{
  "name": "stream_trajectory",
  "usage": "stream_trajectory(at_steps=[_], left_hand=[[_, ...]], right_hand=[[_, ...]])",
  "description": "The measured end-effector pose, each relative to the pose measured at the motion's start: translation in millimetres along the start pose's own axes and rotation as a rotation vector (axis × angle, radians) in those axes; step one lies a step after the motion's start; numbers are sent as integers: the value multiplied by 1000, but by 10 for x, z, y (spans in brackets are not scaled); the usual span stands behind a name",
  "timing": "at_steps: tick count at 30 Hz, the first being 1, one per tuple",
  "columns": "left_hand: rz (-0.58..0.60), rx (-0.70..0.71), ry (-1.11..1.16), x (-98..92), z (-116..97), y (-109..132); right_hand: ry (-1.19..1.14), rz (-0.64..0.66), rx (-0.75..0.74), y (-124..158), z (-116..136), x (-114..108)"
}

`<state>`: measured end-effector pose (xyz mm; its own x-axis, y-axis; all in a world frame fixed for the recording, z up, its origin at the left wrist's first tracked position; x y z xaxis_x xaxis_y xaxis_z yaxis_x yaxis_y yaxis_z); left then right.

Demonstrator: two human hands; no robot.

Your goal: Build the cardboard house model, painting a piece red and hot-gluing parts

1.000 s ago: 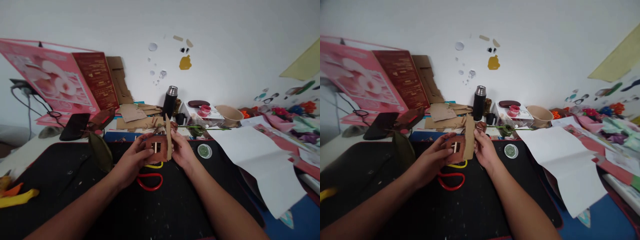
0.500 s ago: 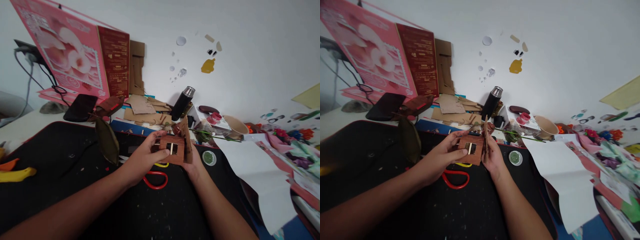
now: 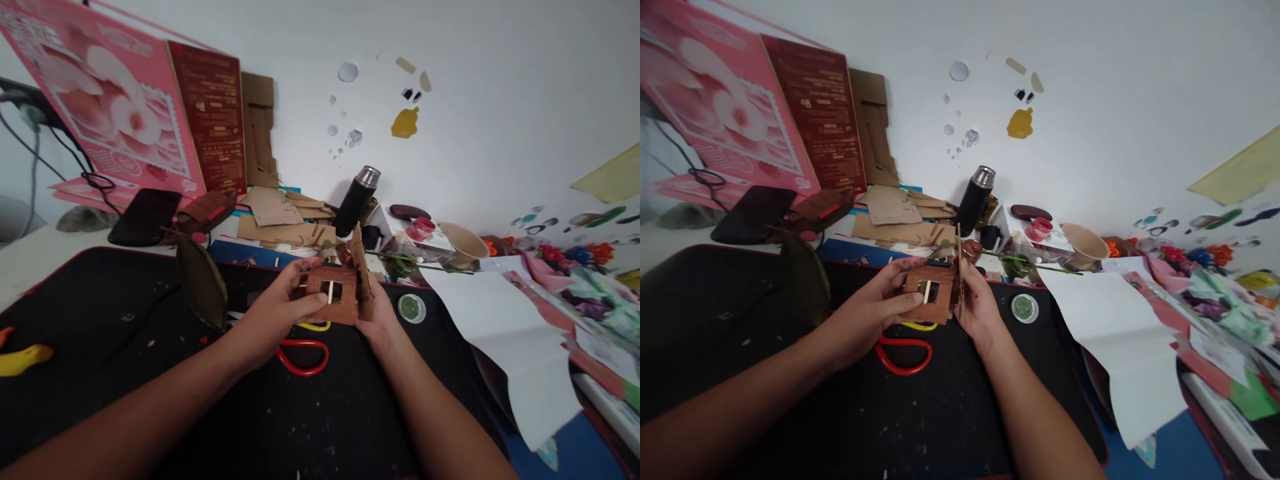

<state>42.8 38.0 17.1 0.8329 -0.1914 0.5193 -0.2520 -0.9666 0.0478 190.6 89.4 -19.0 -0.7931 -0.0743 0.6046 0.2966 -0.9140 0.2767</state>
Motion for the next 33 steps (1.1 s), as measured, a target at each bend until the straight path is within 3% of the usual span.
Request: stream_trajectory(at_steps=[8, 12, 18, 22, 27, 33], left_hand=[[-5, -3, -55, -45, -61, -12], [-28, -6, -148, -177, -170, -65], [-123, 287, -686, -586, -569, -267], [-178, 447, -974, -776, -720, -351], [-203, 617, -1253, -835, -738, -383], [-238, 675, -1312, -907, -706, -416]], right_hand=[[-68, 32, -36, -4, 55, 23], [-140, 18, -28, 0, 111, 7], [-151, 4, -49, 5, 152, 14], [-126, 26, -58, -2, 120, 35], [-89, 56, -52, -5, 78, 74], [-62, 55, -63, -1, 60, 100]])
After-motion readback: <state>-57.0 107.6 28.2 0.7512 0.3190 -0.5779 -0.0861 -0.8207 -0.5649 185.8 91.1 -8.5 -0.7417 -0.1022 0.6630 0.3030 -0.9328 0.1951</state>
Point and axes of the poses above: each hand's wrist, its own y-axis away from the middle knuckle, its own x-axis out of the palm, z = x × y, the point moved 8 cm from there along -y, towards the middle knuckle, and after that the axes turned 5 degrees about x, right-handed, at the moved point
